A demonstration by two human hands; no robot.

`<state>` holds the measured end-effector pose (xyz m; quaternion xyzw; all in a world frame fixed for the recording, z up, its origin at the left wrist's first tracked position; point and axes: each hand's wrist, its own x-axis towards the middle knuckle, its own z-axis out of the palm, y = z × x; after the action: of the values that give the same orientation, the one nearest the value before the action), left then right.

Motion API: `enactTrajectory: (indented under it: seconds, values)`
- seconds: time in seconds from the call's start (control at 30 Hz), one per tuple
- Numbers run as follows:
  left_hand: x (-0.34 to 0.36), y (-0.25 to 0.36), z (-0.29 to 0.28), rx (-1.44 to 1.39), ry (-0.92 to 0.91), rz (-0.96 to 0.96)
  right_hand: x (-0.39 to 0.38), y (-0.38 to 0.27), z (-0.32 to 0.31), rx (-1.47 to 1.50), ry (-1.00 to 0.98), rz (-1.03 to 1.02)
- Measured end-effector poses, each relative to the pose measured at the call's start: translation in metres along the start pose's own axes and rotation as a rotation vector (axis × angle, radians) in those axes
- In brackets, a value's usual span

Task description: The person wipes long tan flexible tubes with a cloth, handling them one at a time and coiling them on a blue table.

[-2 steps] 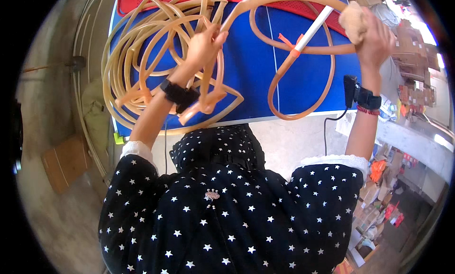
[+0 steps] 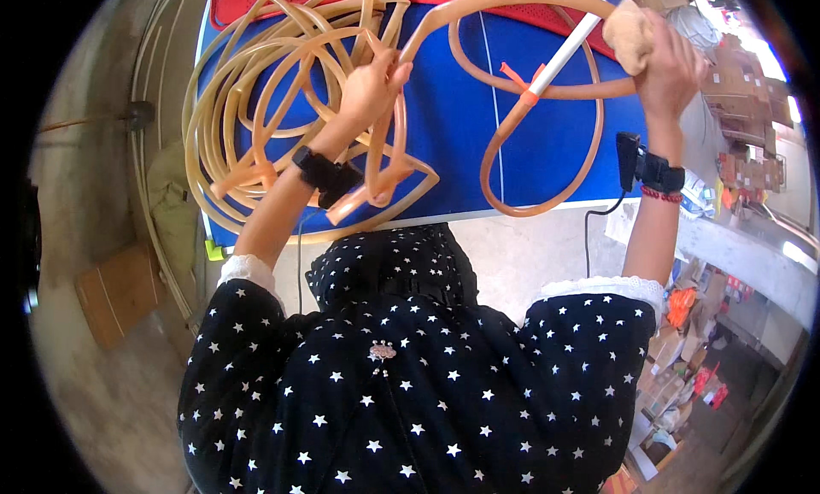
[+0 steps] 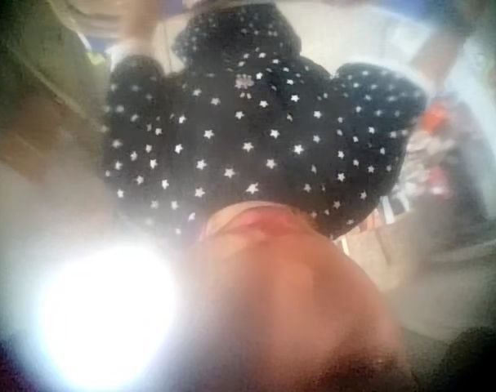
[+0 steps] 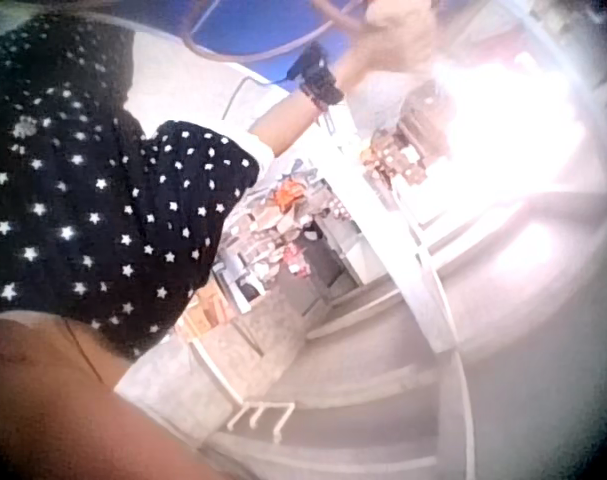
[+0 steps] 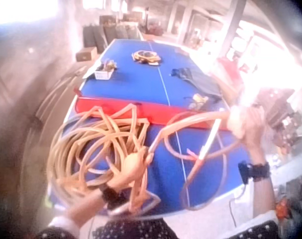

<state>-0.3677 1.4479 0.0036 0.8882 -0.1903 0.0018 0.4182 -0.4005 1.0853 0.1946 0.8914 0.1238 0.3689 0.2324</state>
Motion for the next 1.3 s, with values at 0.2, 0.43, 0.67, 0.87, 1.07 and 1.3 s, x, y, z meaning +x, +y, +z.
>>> enactTrajectory:
  seconds: [0.2, 0.43, 0.67, 0.87, 1.07, 1.3]
  values:
    - [0.019, -0.041, -0.005, 0.217, -0.219, -0.095, 0.01, -0.052, 0.012, 0.068, -0.078, -0.036]
    - [0.012, -0.056, -0.07, 0.332, -0.12, -0.117, 0.011, -0.125, 0.004, 0.338, -0.132, -0.007]
    - [0.002, 0.039, -0.07, 0.344, 0.132, 0.499, 0.036, -0.204, -0.048, 0.693, -0.141, -0.014]
    - [-0.013, 0.04, -0.077, 0.21, -0.029, 0.377, 0.02, -0.222, -0.061, 0.92, -0.342, 0.005]
    - [-0.043, 0.063, -0.099, 0.015, -0.006, 0.318, -0.009, -0.232, -0.085, 1.151, -0.305, 0.18]
    - [-0.045, 0.091, -0.13, -0.106, 0.016, 0.3, -0.037, -0.26, -0.091, 1.201, -0.047, 0.36]
